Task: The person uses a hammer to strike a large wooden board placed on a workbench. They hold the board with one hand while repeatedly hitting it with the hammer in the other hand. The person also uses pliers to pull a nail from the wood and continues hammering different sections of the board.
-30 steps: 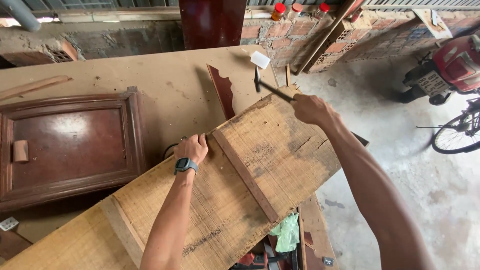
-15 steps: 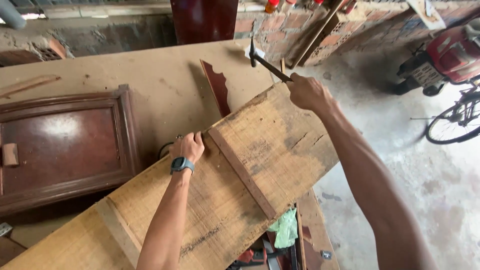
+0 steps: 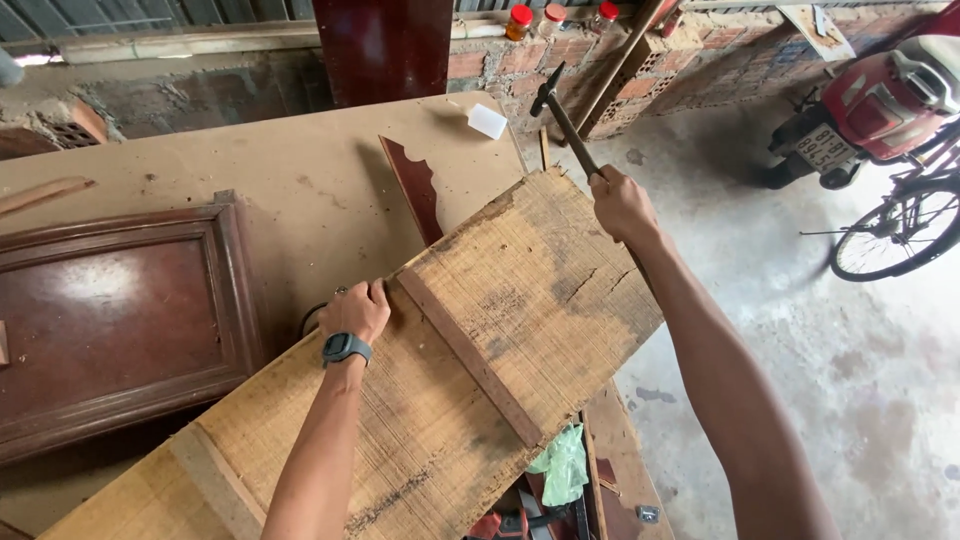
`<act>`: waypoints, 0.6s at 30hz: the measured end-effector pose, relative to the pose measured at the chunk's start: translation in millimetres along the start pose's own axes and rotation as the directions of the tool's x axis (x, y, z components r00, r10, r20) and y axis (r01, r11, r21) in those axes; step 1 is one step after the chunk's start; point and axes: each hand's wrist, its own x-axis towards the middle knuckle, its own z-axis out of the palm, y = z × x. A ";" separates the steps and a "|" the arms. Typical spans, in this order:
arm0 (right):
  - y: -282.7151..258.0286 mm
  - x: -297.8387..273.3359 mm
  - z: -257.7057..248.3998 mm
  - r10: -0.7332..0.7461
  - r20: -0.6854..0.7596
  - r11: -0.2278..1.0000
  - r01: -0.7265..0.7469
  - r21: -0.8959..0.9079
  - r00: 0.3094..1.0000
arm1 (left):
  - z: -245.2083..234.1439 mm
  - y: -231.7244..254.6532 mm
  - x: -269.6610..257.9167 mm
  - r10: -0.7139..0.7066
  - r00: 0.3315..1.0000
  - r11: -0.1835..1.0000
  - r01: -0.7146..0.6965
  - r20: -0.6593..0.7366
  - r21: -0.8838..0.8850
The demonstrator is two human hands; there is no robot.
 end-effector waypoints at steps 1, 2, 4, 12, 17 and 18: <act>-0.6 1.9 2.6 0.010 -0.035 1.000 -0.011 -0.018 0.999 | 0.2 -1.3 1.6 0.000 1.000 1.000 0.000 0.005 0.023; -4.9 -4.1 10.9 0.004 -0.032 1.000 -0.005 -0.021 0.999 | -3.3 0.6 -1.6 -0.006 1.000 1.000 0.006 0.003 0.020; -11.8 -18.3 27.1 0.050 -0.030 0.998 -0.051 -0.045 0.998 | -11.2 4.6 -7.4 0.022 1.000 1.000 -0.023 0.006 0.018; -27.4 -59.0 41.6 0.037 -0.074 0.996 -0.031 0.080 0.997 | -7.2 3.5 -6.4 0.049 0.999 0.999 -0.049 -0.017 -0.015; -35.0 -94.2 51.5 -0.055 -0.304 0.961 0.133 0.242 0.951 | -5.7 -2.1 -6.6 0.036 0.999 0.998 -0.037 -0.011 -0.047; -30.4 -95.8 58.8 0.034 -0.094 0.994 -0.024 0.104 0.995 | -5.6 -2.4 -4.7 0.030 0.999 0.997 -0.031 -0.022 -0.076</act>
